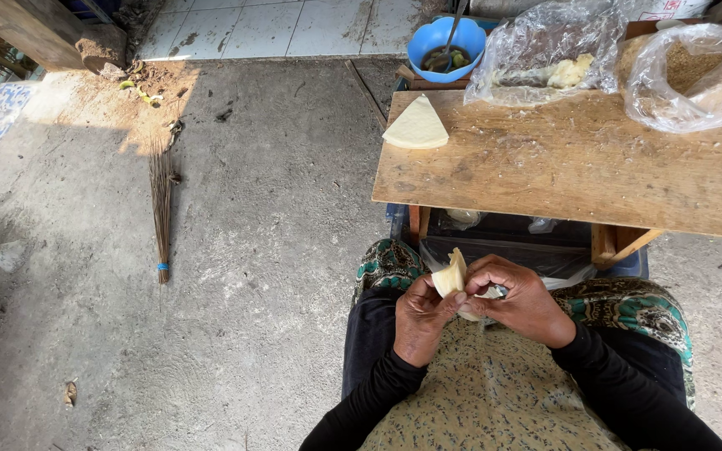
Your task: The person prepares small food wraps by hand and using a spoon. The person places white filling and a granulated mixture onto triangular dough wrappers, then rolls each one into a cylindrical shape on a small wooden table.
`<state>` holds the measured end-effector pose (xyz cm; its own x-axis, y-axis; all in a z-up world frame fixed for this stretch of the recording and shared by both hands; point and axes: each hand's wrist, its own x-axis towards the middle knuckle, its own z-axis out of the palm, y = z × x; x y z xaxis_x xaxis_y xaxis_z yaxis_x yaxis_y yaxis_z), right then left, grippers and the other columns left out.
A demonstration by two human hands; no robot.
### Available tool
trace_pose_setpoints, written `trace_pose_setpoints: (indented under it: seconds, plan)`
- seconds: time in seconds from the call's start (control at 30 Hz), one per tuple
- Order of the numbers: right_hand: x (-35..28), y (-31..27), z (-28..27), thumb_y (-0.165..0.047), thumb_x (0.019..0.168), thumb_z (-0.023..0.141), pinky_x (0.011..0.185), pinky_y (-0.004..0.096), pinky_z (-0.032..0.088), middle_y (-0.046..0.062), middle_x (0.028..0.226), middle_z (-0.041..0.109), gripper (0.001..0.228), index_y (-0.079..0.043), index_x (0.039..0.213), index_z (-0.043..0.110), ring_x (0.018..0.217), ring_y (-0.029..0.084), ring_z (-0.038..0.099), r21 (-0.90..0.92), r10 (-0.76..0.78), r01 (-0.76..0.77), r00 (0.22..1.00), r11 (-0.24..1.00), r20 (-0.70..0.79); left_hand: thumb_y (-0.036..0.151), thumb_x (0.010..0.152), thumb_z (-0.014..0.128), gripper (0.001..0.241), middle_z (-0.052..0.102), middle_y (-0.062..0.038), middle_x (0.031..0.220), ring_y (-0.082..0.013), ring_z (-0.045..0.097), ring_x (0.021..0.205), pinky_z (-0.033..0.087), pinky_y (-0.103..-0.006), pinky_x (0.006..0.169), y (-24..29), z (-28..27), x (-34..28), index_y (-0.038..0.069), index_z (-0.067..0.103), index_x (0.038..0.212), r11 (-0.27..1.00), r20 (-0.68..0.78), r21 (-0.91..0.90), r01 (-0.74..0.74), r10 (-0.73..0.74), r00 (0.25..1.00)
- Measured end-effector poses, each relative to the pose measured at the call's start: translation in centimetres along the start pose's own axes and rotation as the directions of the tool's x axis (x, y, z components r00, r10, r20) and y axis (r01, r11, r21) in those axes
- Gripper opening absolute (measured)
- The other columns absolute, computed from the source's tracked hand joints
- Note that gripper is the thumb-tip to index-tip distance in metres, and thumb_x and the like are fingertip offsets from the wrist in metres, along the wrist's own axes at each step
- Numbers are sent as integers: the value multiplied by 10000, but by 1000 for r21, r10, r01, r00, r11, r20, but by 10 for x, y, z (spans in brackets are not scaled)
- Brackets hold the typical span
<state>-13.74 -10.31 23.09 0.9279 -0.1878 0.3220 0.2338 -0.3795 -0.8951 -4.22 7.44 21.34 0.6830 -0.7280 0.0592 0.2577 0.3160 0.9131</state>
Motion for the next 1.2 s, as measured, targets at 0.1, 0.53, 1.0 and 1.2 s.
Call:
trace_pose_setpoints:
  seconds: [0.1, 0.53, 1.0, 1.2]
  plan:
    - [1, -1, 0, -151, 812, 842, 756, 304, 634, 36, 1003, 719, 183, -80, 941, 734, 889, 136, 725, 23, 2, -2, 1000, 1000, 6, 126, 984, 738, 218, 766, -67, 1046, -96, 713, 939, 594, -282, 848, 2, -2, -2, 2, 702, 1160, 1000, -22, -4, 27, -27, 999]
    - [0, -7, 0, -103, 876, 772, 714, 312, 670, 69, 1025, 778, 162, -66, 1032, 750, 899, 175, 784, -85, -41, 39, 999, 996, -22, 133, 1015, 708, 193, 761, -66, 1022, -107, 707, 936, 581, -292, 871, 6, -8, -2, -12, 716, 1143, 999, -2, -33, 36, -36, 999]
    - [-2, -17, -1, -87, 891, 745, 724, 322, 641, 96, 1090, 750, 192, -52, 1076, 707, 933, 211, 779, -272, -77, 84, 996, 959, 34, 120, 997, 741, 234, 739, -68, 1046, -94, 695, 934, 587, -278, 836, -3, -7, -2, -20, 686, 1177, 999, 10, 48, -10, 9, 1000]
    - [-1, -19, 3, -121, 887, 763, 726, 330, 666, 113, 1070, 743, 206, -44, 1068, 701, 937, 230, 775, -345, -144, 143, 989, 928, 24, 157, 1029, 700, 239, 739, -71, 1046, -95, 690, 940, 581, -274, 830, -1, -9, -3, -16, 677, 1191, 998, 37, 59, 24, -26, 999]
